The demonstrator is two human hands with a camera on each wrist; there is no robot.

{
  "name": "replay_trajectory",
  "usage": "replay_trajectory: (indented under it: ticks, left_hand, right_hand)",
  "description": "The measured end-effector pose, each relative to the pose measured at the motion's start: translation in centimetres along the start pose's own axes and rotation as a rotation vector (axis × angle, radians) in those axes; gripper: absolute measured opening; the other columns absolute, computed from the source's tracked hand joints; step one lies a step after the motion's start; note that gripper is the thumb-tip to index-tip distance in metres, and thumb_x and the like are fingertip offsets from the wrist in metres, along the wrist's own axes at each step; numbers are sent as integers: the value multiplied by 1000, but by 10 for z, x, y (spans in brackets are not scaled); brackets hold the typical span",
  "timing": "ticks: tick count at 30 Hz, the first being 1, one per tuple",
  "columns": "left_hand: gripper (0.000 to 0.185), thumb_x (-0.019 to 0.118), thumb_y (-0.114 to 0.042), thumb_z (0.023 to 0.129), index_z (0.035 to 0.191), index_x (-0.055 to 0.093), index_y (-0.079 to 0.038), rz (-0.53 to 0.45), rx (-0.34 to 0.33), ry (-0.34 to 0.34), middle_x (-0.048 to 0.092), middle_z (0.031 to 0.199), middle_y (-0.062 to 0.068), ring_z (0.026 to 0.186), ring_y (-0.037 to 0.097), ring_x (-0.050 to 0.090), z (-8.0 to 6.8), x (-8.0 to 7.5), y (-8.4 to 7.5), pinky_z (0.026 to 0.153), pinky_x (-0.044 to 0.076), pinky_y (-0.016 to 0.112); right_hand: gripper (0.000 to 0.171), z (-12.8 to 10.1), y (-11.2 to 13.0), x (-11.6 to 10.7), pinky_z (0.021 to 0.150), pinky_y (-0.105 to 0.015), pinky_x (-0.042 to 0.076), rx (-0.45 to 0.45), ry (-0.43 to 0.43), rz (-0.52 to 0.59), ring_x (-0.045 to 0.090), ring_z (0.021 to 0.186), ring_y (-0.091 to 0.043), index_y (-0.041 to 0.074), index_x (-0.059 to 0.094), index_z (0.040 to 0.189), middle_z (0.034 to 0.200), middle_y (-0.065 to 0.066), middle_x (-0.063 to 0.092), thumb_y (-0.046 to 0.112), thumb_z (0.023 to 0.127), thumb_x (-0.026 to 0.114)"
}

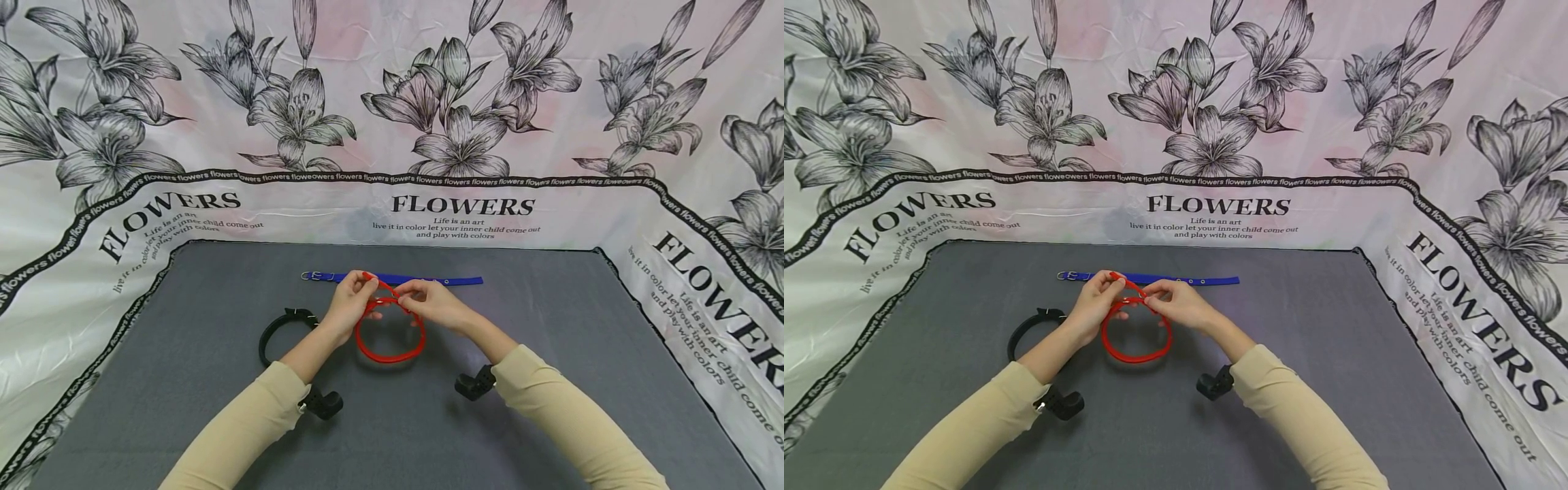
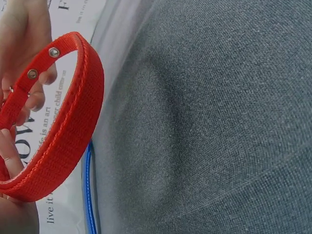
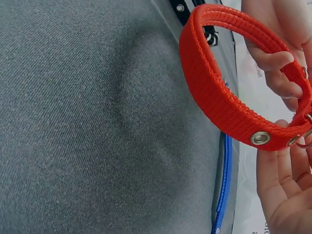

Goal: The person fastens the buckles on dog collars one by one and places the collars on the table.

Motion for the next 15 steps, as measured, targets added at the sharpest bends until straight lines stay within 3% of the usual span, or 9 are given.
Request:
replay_trajectory:
  ticks: [8, 10, 15]
  left_hand:
    - [23, 54, -25, 94, 110, 50, -8, 59, 24, -6, 59, 104, 12, 88, 33, 66, -3, 2, -2, 57, 53, 27]
    - [24, 56, -26, 93, 109, 53, -9, 102, 22, -4, 60, 100, 10, 79, 28, 66, -3, 2, -2, 55, 50, 25]
    - [22, 58, -29, 91, 104, 60, -11, 221, -10, 27, 55, 81, 2, 58, 14, 45, -3, 3, 0, 52, 38, 27]
  right_hand:
    - [28, 1, -1, 2, 79, -55, 49, 12, -1, 58, 55, 90, -45, 4, 53, 118, 99, -23, 55, 16, 92, 53]
    - [26, 0, -1, 1, 78, -55, 49, -7, -5, 77, 54, 92, -46, 4, 53, 116, 98, -21, 55, 15, 93, 52]
    - [26, 0, -2, -1, 78, -57, 48, -41, -35, 138, 52, 96, -49, 2, 52, 116, 102, -20, 55, 15, 94, 51]
Point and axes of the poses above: each hand's wrist, its own z-axis towards the middle knuckle, its own x-axis out of the palm, y = z × x, the point moved 5 cm from there along z, towards the middle knuckle
